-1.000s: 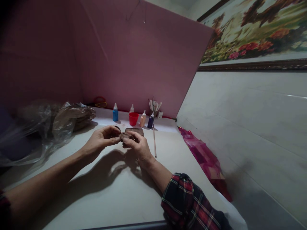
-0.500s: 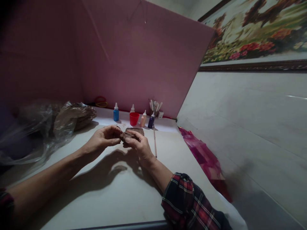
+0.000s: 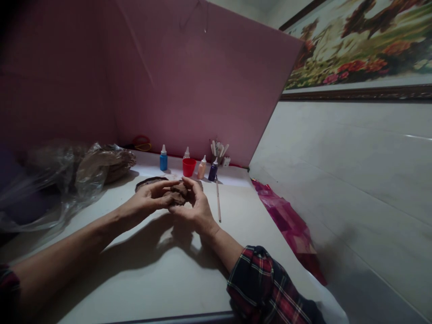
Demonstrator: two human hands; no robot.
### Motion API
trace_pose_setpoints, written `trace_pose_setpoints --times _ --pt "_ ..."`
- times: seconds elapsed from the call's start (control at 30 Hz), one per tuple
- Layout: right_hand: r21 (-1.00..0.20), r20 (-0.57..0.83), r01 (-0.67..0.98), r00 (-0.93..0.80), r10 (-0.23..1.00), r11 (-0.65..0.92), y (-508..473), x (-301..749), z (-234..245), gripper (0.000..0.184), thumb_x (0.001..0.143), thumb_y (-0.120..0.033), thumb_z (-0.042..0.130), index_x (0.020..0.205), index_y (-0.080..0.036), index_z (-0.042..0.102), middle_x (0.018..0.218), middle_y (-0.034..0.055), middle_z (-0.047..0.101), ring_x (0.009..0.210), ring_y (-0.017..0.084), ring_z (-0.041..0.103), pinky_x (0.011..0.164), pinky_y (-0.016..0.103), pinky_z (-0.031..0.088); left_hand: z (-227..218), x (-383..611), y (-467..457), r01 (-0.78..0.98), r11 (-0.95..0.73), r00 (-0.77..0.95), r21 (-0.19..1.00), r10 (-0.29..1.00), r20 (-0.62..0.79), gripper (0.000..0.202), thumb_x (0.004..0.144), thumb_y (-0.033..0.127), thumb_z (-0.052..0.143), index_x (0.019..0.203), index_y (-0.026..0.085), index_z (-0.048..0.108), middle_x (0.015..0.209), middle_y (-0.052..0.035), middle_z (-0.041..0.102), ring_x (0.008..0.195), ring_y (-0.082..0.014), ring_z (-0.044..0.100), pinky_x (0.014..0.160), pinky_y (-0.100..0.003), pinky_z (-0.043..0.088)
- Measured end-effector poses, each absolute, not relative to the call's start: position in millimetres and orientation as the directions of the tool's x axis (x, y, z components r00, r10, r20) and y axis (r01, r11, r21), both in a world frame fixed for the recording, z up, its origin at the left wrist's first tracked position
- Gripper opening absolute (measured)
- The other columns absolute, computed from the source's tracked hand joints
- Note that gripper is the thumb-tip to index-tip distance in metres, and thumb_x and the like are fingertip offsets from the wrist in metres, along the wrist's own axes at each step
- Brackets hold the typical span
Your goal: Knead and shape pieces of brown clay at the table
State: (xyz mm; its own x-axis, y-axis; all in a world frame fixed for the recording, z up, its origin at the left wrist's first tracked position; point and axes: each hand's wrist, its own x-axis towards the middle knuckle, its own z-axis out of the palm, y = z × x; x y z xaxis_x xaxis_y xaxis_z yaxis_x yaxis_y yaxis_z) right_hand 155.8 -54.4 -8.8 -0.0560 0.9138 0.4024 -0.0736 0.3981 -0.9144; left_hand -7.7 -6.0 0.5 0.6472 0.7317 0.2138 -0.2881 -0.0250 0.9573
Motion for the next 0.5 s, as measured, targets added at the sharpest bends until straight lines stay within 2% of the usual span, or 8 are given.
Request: trace_pose_setpoints --times 0.13,0.27,0.37,0.5 --pt "-0.881 0.464 0.091 -0.031 0.885 0.464 -54.1 156.7 -8.6 0.073 0.060 -0.020 0.079 0.126 -0.026 0.048 0.126 0.0079 0.056 0.108 0.024 0.058 0.096 0.041 0.045 0.1 -7.3 -6.0 -0.355 -0.035 0.626 0.934 0.734 0.265 0.056 0.069 0.020 0.076 0.122 0.018 0.059 0.122 -0.0143 0.063 0.107 -0.0255 0.062 0.091 -0.037 0.047" --pt "-0.834 0.514 0.227 -0.016 0.858 0.503 -54.2 158.1 -7.8 0.074 0.062 -0.023 0.081 0.128 -0.026 0.048 0.129 0.0079 0.055 0.108 0.023 0.057 0.096 0.039 0.043 0.5 -6.6 -6.9 -0.393 -0.046 0.580 0.918 0.763 0.286 0.050 0.069 0.017 0.075 0.118 0.019 0.062 0.114 -0.0116 0.067 0.096 -0.0209 0.066 0.087 -0.034 0.049" --pt "-0.844 0.495 0.221 -0.032 0.868 0.489 -52.7 159.8 -8.4 0.073 0.064 -0.029 0.081 0.129 -0.023 0.048 0.127 0.0095 0.056 0.108 0.023 0.057 0.093 0.038 0.045 0.2 -5.8 -7.5 -0.397 -0.061 0.543 0.916 0.789 0.288 0.047 0.069 0.017 0.076 0.114 0.019 0.064 0.108 -0.0095 0.070 0.091 -0.0192 0.067 0.086 -0.034 0.049" --pt "-0.872 0.473 0.121 -0.044 0.880 0.475 -49.3 160.7 -11.0 0.062 0.070 -0.032 0.076 0.126 -0.020 0.052 0.118 0.0095 0.062 0.105 0.022 0.059 0.091 0.038 0.046 0.2 -4.6 -8.4 -0.388 -0.088 0.511 0.917 0.808 0.294 0.044 0.069 0.019 0.076 0.112 0.018 0.064 0.105 -0.0087 0.071 0.094 -0.0195 0.066 0.088 -0.033 0.049"
